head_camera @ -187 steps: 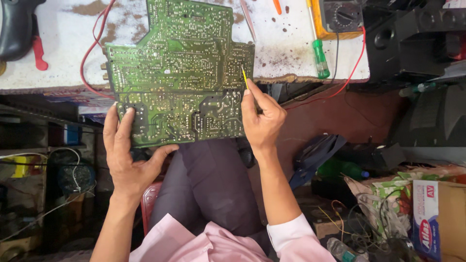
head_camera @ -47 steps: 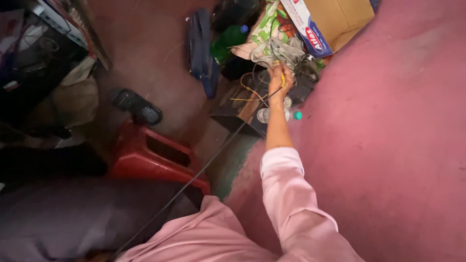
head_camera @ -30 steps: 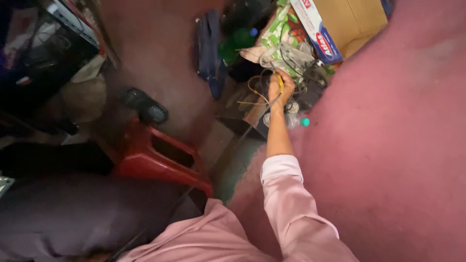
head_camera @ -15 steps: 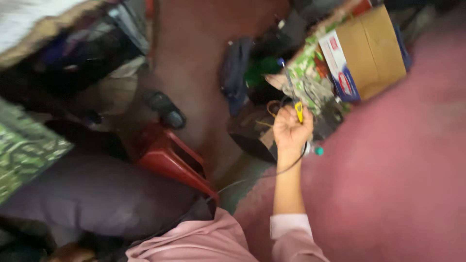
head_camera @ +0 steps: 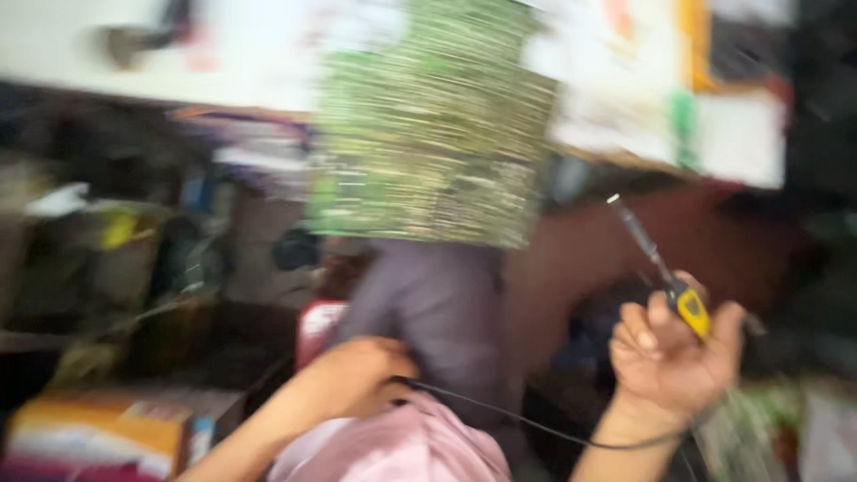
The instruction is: The person tests a circuit board with multimeter probes, then uses tweezers and a screwdriver to remove a component. They flip the board, apply flux, and use a soldering iron with a magnifying glass to inspect and work on the solder side.
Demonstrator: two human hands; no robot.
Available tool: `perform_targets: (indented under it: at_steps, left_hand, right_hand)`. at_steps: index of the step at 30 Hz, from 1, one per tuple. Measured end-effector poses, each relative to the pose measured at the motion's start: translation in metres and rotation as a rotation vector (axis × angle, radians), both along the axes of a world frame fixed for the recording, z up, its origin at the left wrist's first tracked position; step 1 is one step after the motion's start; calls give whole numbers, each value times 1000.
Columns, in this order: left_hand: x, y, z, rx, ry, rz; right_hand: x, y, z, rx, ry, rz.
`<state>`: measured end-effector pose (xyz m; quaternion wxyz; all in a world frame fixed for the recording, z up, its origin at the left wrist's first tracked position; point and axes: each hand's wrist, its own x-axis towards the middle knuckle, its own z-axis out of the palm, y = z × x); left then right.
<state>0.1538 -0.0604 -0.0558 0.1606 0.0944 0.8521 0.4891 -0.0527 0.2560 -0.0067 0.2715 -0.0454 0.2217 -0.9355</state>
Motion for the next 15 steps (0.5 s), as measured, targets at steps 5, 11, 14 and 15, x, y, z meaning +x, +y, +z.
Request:
perform_targets:
  at_steps: [5,11,14,15]
  left_hand:
    - [20,-13,16,38,55,213]
    - [48,-32,25,100,158,451]
    - [58,-41,26,107,150,493]
    - [59,-44,25,106,135,497]
  right_hand:
    - [-23,-154,46,415,525,42]
    - [-9,-315,92,818,1211,84]
    - [2,-376,107,867,1561,-13]
    - [2,-394,107,858,1619,-15]
